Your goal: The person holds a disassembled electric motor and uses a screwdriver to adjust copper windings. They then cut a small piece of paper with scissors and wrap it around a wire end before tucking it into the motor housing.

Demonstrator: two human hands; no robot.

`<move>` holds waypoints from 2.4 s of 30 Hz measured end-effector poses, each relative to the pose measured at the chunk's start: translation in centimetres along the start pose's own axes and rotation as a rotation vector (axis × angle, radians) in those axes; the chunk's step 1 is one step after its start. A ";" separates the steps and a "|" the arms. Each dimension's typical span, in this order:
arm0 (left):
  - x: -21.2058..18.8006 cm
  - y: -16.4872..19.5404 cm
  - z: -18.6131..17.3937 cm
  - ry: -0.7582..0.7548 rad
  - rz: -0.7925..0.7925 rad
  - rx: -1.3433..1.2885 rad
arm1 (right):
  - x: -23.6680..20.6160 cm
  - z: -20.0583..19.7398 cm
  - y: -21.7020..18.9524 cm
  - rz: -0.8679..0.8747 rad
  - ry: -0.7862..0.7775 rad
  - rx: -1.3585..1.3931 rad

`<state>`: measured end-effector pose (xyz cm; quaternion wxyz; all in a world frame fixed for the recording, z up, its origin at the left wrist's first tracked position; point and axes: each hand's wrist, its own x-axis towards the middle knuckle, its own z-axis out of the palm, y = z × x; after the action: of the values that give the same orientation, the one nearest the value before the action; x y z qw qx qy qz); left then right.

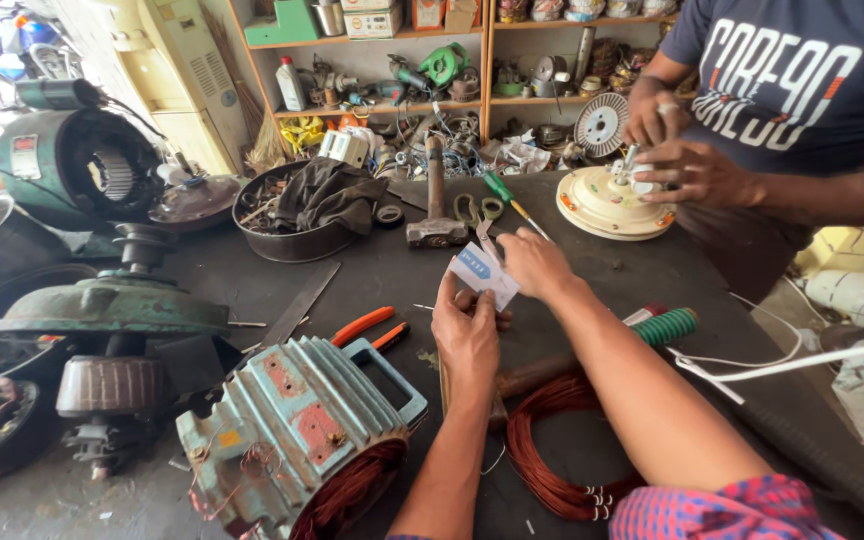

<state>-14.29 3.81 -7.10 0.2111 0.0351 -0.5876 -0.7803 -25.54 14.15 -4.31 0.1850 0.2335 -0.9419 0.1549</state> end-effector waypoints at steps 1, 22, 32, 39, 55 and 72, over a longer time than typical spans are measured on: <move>-0.2 0.2 0.2 -0.002 -0.014 -0.019 | 0.2 0.0 -0.1 0.013 -0.040 -0.059; -0.8 -0.2 1.8 0.076 -0.032 -0.043 | -3.2 -6.1 4.9 0.332 0.200 0.113; -0.6 0.0 2.0 0.093 -0.062 -0.027 | -5.4 -4.0 7.4 0.278 -0.417 -0.377; -0.9 0.5 2.2 0.094 -0.040 -0.030 | -5.2 -4.3 7.7 0.487 -0.564 -0.219; 0.5 -3.3 1.9 0.123 -0.059 -0.273 | -7.1 -10.6 4.4 0.340 -0.303 0.348; 0.5 -1.8 2.4 0.307 -0.074 -0.331 | -9.6 -12.9 6.9 0.481 -0.863 0.706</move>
<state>-16.01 6.17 -7.98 0.2721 0.1398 -0.4109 -0.8588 -17.51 28.50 1.58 -0.3424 0.1031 -0.8501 0.3866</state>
